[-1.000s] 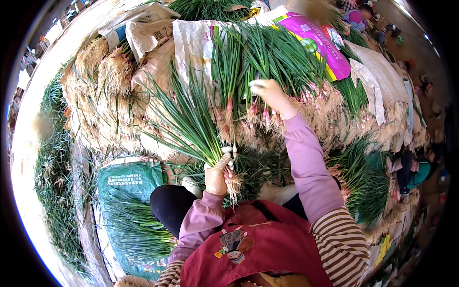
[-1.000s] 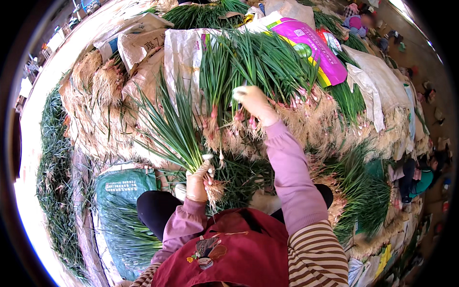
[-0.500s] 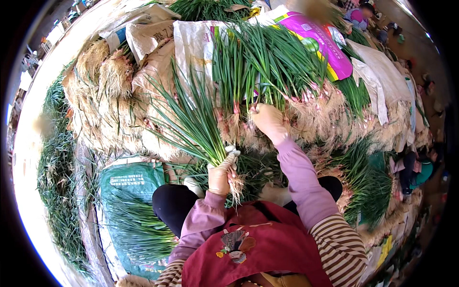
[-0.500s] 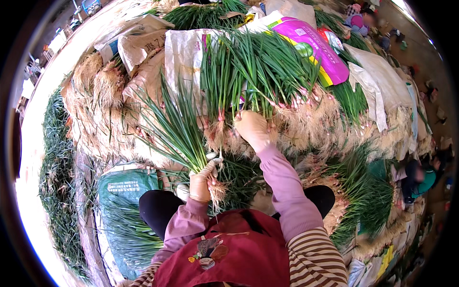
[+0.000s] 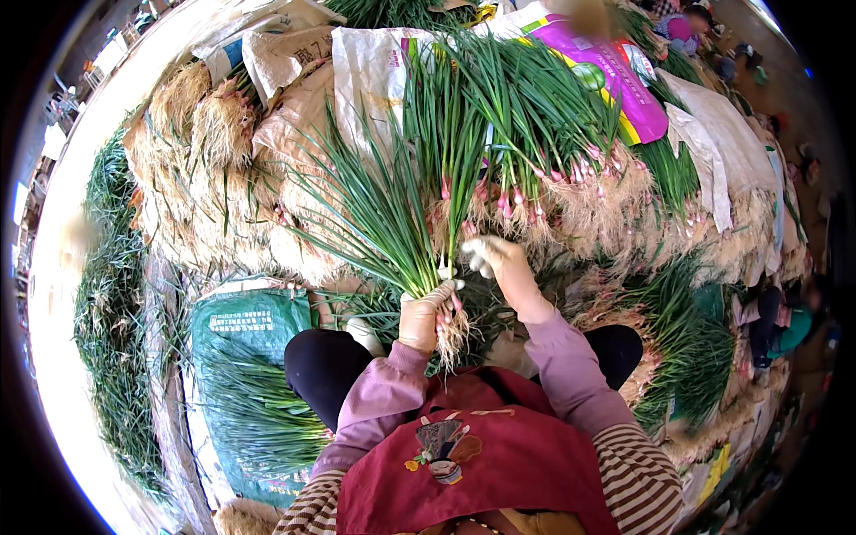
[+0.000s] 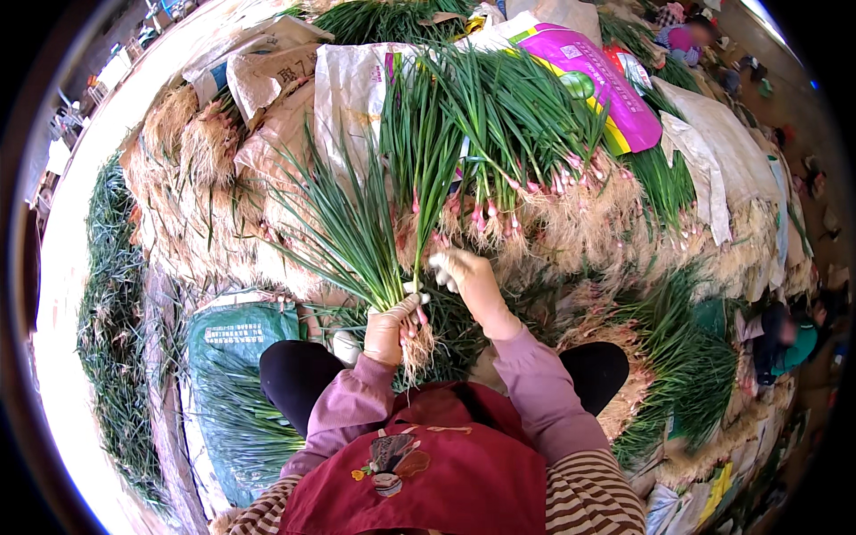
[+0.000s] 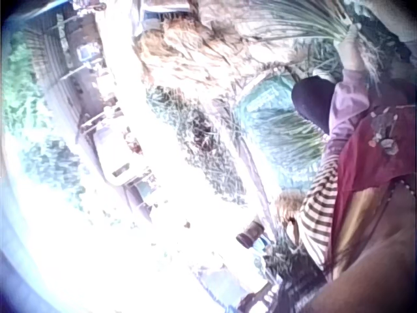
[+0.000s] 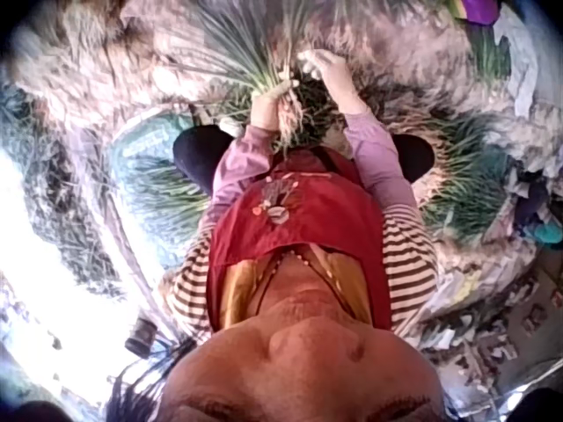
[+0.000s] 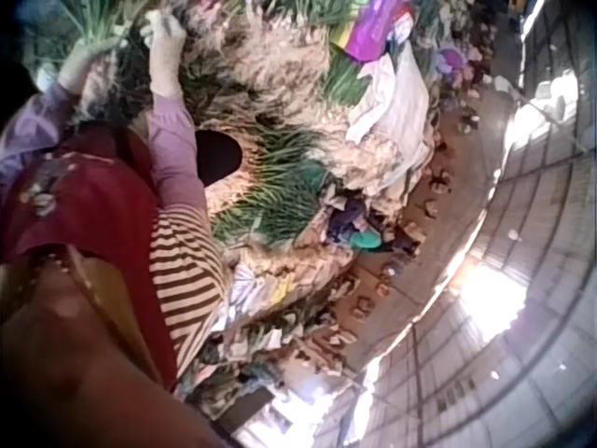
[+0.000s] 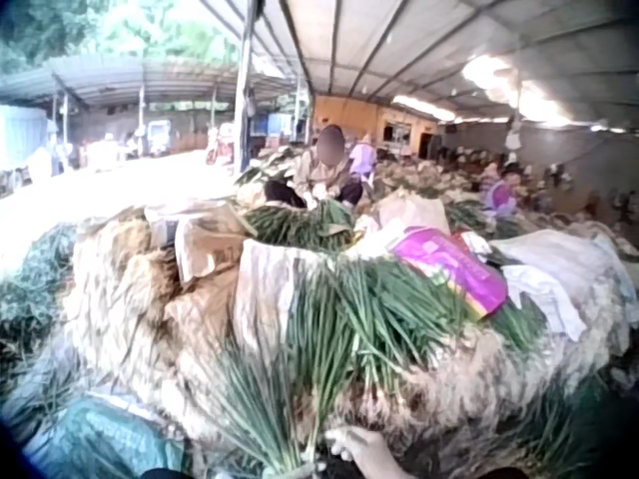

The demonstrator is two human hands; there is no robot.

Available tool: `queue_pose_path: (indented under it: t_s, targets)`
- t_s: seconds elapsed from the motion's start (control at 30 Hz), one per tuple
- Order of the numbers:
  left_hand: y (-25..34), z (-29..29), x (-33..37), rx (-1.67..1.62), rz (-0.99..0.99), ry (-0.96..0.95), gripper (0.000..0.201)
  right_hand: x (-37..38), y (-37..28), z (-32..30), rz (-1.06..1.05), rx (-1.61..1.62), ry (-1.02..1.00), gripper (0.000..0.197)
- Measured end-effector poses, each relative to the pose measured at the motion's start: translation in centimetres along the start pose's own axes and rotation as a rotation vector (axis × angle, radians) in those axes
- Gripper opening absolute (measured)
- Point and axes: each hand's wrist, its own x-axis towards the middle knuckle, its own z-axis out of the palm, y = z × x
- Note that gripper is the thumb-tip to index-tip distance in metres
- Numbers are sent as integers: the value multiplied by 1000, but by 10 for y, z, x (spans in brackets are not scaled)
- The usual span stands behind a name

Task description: The person peels outer layers and roots from scallions by hand, gathering them into bundles and placing them onto a pile.

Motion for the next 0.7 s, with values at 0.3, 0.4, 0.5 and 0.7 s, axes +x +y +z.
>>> queue_pose_path:
  t_s: [0.3, 0.4, 0.5, 0.7]
  targets:
    - [-2, 1, -6, -11, 36, 33, 13, 14, 27, 20, 255, 180, 101, 14]
    - [1, 4, -8, 30, 133, 109, 8, 5, 45, 10, -3, -1146, -511, 20]
    - [8, 1, -14, -13, 183, 87, 14, -5, 15, -6, 263, -1470, -725, 26]
    - [5, -1, -5, -70, 194, 121, 12, 81, -50, -6, -50, -1098, 226, 36]
